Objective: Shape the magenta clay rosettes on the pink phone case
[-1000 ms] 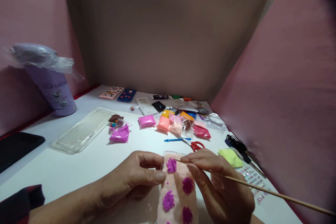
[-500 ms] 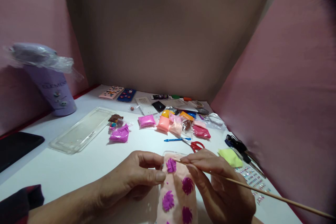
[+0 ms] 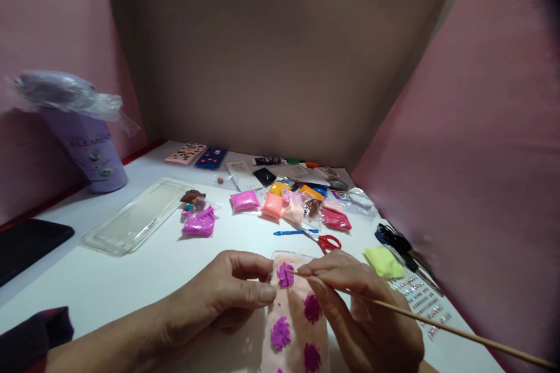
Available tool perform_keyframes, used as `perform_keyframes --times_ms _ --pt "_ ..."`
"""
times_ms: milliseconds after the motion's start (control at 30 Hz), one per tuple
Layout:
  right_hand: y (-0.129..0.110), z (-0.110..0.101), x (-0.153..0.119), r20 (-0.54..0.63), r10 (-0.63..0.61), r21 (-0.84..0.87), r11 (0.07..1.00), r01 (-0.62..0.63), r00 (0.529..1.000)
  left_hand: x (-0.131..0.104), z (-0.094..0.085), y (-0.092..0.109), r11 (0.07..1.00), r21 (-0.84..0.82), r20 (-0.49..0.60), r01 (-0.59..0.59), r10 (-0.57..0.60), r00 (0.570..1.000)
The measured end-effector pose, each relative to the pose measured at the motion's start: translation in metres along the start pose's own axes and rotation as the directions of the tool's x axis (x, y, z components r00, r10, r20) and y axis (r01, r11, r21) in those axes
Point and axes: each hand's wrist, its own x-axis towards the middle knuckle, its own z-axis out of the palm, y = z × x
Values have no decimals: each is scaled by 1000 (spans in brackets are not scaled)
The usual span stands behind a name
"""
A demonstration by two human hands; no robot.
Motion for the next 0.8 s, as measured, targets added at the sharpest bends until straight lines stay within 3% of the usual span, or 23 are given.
perform_keyframes --times_ms 800 --pt "-1 -1 1 -30 -10 10 1000 10 1000 3 -3 -5 1000 1 -9 -10 10 1000"
